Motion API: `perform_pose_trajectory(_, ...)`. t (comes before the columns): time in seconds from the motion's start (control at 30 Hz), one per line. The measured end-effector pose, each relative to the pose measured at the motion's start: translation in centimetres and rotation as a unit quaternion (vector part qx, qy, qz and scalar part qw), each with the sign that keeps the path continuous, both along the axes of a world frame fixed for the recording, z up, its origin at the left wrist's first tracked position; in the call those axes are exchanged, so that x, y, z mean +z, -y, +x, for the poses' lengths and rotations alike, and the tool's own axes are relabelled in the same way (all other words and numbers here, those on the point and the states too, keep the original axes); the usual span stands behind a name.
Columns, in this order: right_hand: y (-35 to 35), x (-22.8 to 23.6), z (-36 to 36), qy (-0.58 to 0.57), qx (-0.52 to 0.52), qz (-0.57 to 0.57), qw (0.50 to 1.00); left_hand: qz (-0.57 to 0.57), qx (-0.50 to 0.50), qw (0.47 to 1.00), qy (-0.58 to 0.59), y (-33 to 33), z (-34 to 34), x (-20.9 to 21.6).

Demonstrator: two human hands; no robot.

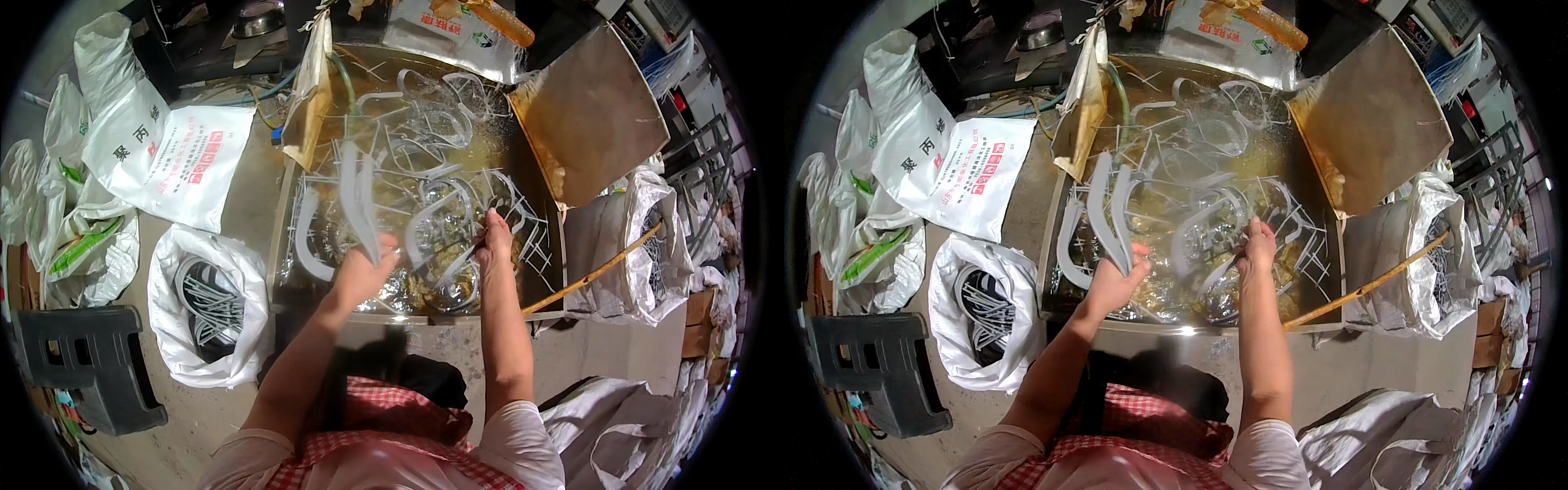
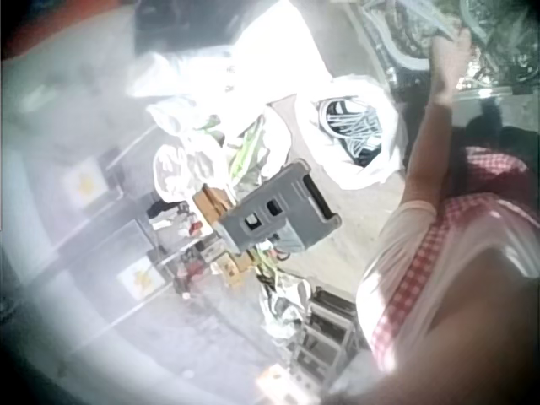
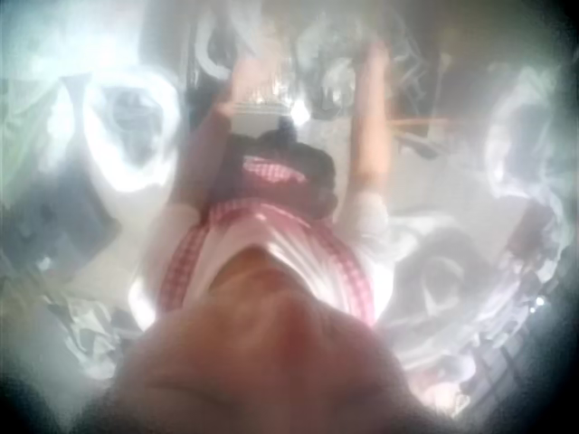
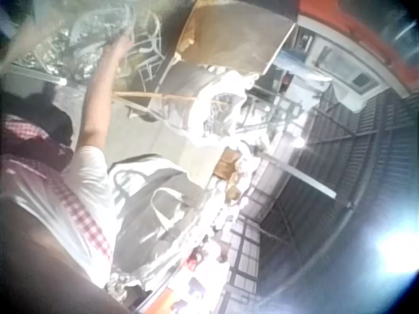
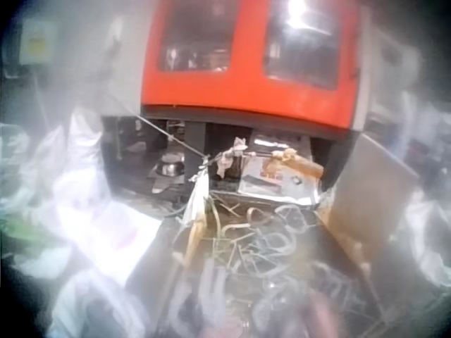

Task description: The person retrieves curved grey plastic parts from a water-filled bin, shakes them off, and places them into a white bag. Using a wooden stick, the person occasionally stirs the water to bring more parts within reach.

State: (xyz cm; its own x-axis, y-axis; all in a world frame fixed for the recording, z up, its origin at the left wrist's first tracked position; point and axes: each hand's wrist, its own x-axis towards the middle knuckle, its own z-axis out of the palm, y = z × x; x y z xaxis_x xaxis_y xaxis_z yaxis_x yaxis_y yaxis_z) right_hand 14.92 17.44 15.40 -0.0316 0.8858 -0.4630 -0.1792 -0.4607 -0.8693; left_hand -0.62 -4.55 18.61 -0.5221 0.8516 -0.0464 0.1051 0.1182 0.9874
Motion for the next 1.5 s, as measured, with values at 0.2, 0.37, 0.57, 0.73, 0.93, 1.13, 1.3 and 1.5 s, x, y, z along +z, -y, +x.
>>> perform_pose_trajectory(0.2,0.6,3.8,-2.5,-0.222,-0.016,-0.186,0.957,-0.011,-0.178,0.978,-0.107,-0.9,3.1,-2.7)
perform_pose_trajectory(0.37,0.6,7.9,-4.8,-0.366,-0.047,-0.149,0.917,-0.04,-0.154,0.986,0.06,-0.8,1.9,-3.7)
perform_pose_trajectory(0.57,2.7,4.3,-5.0,-0.164,0.102,-0.005,0.981,0.059,-0.108,0.961,0.249,-0.9,1.2,-0.1)
perform_pose_trajectory(0.73,9.1,-3.2,2.1,0.405,0.429,0.299,0.749,0.157,0.085,0.853,0.49,-0.2,-1.9,-0.3)
perform_pose_trajectory(0.93,13.3,-8.2,0.4,0.534,0.584,0.44,0.424,0.252,0.131,0.815,0.505,-0.4,-2.2,0.8)
perform_pose_trajectory(1.13,10.7,-10.1,-1.9,0.668,0.569,0.417,0.237,0.387,-0.015,0.733,0.558,1.4,-4.6,1.7)
perform_pose_trajectory(1.3,8.0,-7.1,-1.1,0.563,0.627,0.458,0.281,0.287,0.035,0.876,0.387,1.8,-4.2,3.7)
perform_pose_trajectory(1.5,5.0,-5.5,1.7,0.327,0.332,0.425,0.776,0.229,0.033,0.944,0.236,0.3,-4.4,2.2)
